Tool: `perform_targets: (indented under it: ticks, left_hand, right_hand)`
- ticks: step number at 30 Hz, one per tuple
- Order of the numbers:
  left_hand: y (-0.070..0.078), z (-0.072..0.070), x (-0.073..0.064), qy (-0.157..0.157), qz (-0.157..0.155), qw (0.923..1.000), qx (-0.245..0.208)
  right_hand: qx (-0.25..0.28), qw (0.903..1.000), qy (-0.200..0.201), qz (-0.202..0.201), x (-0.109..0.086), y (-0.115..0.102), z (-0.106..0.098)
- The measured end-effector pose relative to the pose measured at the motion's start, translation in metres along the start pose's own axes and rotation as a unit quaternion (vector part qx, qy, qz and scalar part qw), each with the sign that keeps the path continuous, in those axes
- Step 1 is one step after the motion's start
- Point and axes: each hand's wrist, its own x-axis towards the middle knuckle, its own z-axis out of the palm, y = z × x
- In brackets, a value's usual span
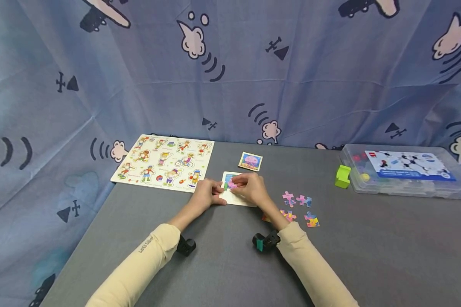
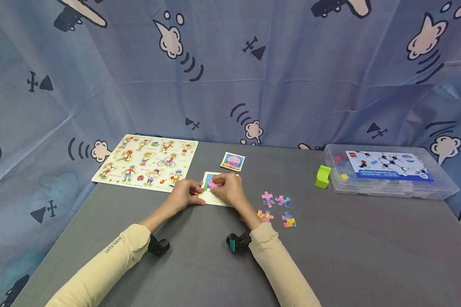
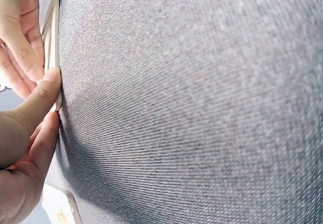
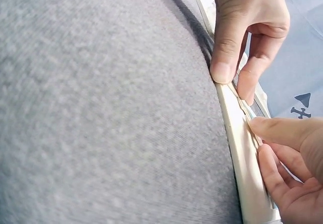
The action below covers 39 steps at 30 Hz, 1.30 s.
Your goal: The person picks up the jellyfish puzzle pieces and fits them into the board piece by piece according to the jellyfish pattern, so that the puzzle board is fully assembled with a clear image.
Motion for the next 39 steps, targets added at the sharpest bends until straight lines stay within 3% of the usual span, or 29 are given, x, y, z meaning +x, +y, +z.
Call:
perform_targets:
  ticks: [9, 17, 39]
  left_hand:
    - [0.0, 0.0, -0.001, -0.003, -0.003, 1.0, -0.005]
    - [-0.001, 0.001, -0.002, 0.005, 0.011, 0.9999, -0.005]
    - [-0.006, 0.001, 0.001, 0.009, 0.011, 0.9999, -0.003]
  right_hand:
    - [0.052, 0.998, 0.027, 0.023, -0.001, 0.002, 0.004]
    - [0.109, 0.9934, 0.035, 0.002, 0.001, 0.001, 0.01]
    - [0.082, 0.9965, 0.013, -0.002, 0.004, 0.0, 0.011]
